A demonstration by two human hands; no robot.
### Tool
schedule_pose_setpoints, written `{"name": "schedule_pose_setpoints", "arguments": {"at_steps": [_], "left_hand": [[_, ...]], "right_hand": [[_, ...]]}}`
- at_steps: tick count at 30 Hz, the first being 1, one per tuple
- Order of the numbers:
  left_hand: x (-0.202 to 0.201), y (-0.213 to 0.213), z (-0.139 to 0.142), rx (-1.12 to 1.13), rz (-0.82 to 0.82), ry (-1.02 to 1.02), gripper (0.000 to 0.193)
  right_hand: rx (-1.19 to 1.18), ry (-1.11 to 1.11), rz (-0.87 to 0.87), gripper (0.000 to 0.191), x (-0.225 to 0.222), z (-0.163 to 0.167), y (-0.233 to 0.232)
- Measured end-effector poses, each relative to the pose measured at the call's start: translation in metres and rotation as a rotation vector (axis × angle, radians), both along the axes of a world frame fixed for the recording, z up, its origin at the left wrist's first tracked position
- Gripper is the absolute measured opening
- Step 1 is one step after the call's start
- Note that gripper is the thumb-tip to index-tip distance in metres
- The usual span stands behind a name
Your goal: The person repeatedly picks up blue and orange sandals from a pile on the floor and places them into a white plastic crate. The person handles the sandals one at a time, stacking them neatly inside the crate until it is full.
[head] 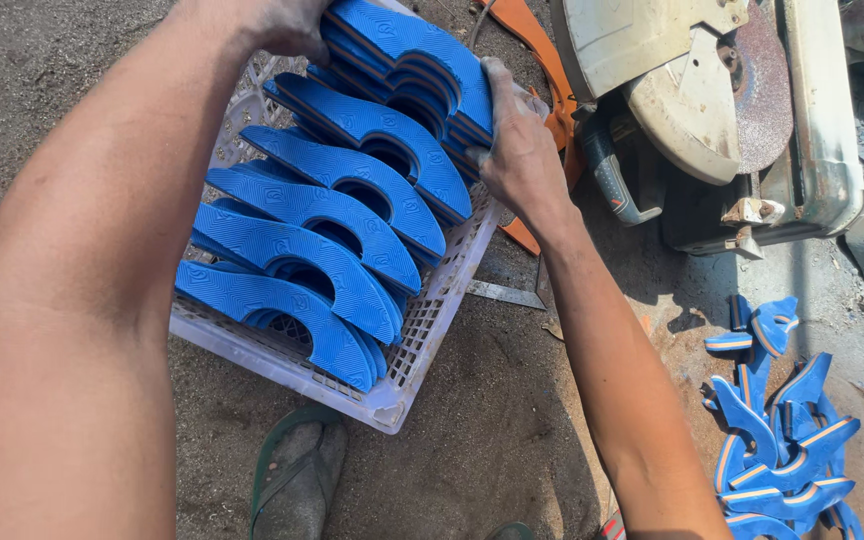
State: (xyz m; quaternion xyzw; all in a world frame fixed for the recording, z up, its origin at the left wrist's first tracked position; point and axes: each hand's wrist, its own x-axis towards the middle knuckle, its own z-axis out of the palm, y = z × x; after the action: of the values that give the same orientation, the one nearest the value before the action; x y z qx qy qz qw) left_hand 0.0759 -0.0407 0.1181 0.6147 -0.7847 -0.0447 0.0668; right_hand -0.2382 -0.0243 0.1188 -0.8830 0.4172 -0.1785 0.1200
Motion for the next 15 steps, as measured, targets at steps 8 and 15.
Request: {"name": "schedule_pose_setpoints", "arguments": {"at_steps": [8,15], "left_hand": [[0.002,-0.005,-0.012,-0.005,0.024,0.092,0.05],[-0.017,-0.011,-0.018,-0.24,-0.344,0.148,0.077]], "right_hand": [[-0.043,0.005,0.103,0.097,-0.003,-0.006,-0.01],[-0.031,0.085,-0.011,0.104,-0.004,-0.014,-0.01]]}}
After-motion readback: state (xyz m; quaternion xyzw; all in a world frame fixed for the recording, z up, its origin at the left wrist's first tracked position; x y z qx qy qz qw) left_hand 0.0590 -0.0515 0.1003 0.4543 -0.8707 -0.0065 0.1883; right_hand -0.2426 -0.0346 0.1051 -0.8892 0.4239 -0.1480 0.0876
